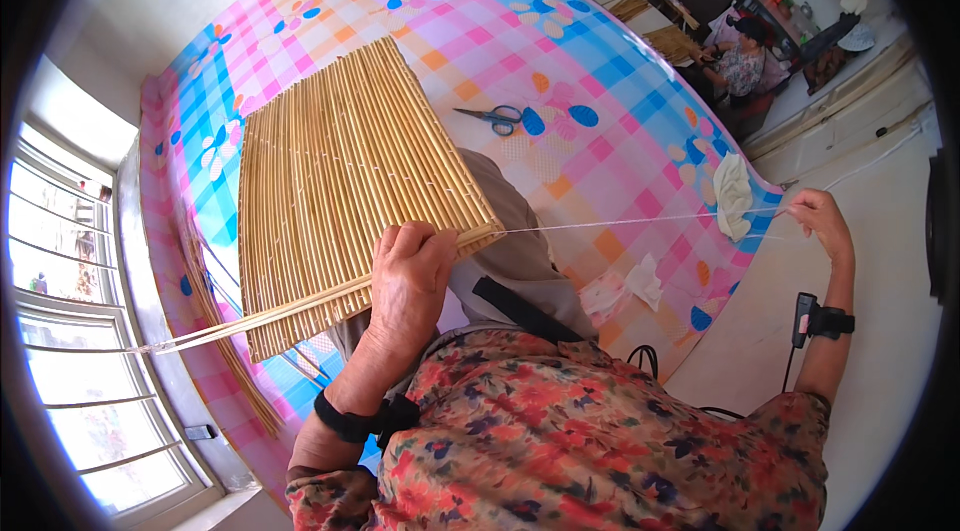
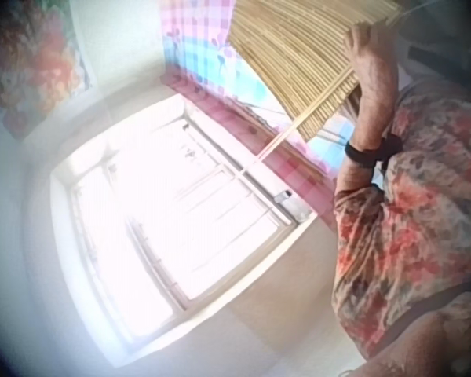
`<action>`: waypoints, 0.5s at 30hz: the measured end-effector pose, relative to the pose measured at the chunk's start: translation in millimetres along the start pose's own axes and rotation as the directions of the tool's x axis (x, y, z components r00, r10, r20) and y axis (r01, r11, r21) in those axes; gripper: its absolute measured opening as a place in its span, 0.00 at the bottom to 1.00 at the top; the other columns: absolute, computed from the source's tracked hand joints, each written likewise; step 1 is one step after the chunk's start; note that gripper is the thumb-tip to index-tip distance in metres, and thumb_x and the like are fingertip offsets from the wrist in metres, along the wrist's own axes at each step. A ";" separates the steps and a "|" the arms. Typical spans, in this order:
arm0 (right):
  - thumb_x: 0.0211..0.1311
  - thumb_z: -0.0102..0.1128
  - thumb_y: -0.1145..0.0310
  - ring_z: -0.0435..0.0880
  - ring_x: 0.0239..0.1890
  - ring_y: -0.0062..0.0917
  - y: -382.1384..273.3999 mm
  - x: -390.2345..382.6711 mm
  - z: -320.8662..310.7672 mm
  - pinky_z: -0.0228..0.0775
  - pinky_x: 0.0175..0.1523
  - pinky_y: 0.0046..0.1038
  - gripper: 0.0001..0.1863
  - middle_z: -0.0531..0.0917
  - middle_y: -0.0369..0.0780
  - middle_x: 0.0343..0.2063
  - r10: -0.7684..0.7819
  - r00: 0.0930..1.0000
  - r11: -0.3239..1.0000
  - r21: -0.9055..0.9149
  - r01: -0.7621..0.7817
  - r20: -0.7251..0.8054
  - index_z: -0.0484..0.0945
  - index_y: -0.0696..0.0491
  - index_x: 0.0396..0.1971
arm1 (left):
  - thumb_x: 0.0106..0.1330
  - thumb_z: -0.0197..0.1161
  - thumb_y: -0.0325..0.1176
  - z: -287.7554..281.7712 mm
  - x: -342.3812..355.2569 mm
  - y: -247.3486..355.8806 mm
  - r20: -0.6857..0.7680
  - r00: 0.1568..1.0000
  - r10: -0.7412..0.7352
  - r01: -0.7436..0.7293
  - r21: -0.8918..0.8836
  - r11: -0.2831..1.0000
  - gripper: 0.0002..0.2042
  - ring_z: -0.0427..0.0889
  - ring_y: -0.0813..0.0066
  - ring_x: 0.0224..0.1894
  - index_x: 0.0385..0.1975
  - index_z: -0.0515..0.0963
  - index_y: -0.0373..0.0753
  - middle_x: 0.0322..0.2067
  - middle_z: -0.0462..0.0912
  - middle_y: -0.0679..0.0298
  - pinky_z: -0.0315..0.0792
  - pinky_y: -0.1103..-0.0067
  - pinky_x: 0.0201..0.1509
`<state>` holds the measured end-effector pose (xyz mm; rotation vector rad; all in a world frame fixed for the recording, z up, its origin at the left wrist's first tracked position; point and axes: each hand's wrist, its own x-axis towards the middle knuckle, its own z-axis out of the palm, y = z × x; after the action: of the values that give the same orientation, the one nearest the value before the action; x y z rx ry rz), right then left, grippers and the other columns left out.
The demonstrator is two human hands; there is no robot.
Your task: The person weaves together thin bamboo sticks by threading a white string through and around them while holding the sticks against a wooden frame.
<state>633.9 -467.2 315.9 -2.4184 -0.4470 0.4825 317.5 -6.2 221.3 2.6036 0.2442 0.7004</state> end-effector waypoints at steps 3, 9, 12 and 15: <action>0.56 0.61 0.70 0.69 0.18 0.13 45.5 -7.7 -30.2 0.61 0.21 0.18 0.06 0.73 0.31 0.17 0.087 0.988 0.993 -0.062 -0.096 -0.131 0.77 0.55 0.23 | 0.56 0.65 0.25 4.6 1.0 -3.8 -0.008 1.000 0.000 0.000 -0.001 1.000 0.08 0.75 0.60 0.37 0.36 0.82 0.36 0.33 0.76 0.61 0.71 0.69 0.43; 0.59 0.59 0.67 0.66 0.19 0.12 161.2 -8.3 -96.2 0.57 0.21 0.17 0.08 0.70 0.30 0.17 0.065 0.923 0.970 -0.192 -0.147 -0.380 0.77 0.54 0.24 | 0.56 0.65 0.25 8.4 2.8 -5.2 -0.034 0.999 0.009 -0.008 0.028 1.000 0.09 0.75 0.60 0.38 0.36 0.82 0.37 0.33 0.76 0.61 0.71 0.68 0.43; 0.61 0.58 0.67 0.67 0.21 0.13 188.0 3.4 -130.2 0.59 0.24 0.18 0.06 0.71 0.29 0.19 -0.029 0.888 0.955 -0.275 -0.111 -0.459 0.78 0.53 0.29 | 0.56 0.65 0.25 2.3 -2.4 -7.2 -0.054 0.998 0.019 -0.017 0.033 0.999 0.09 0.75 0.60 0.38 0.36 0.82 0.38 0.32 0.76 0.60 0.70 0.68 0.43; 0.61 0.58 0.68 0.69 0.24 0.14 214.3 8.2 -165.1 0.63 0.27 0.19 0.07 0.73 0.30 0.23 -0.030 0.876 0.922 -0.352 -0.163 -0.482 0.80 0.53 0.37 | 0.52 0.61 0.26 7.1 -3.7 -12.5 0.037 0.999 0.011 -0.011 0.008 1.000 0.10 0.74 0.60 0.36 0.34 0.81 0.39 0.30 0.75 0.60 0.68 0.67 0.42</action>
<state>756.1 -708.2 299.8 -2.8149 -0.2497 -0.2149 317.3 1.4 208.6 2.6252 0.2225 0.6560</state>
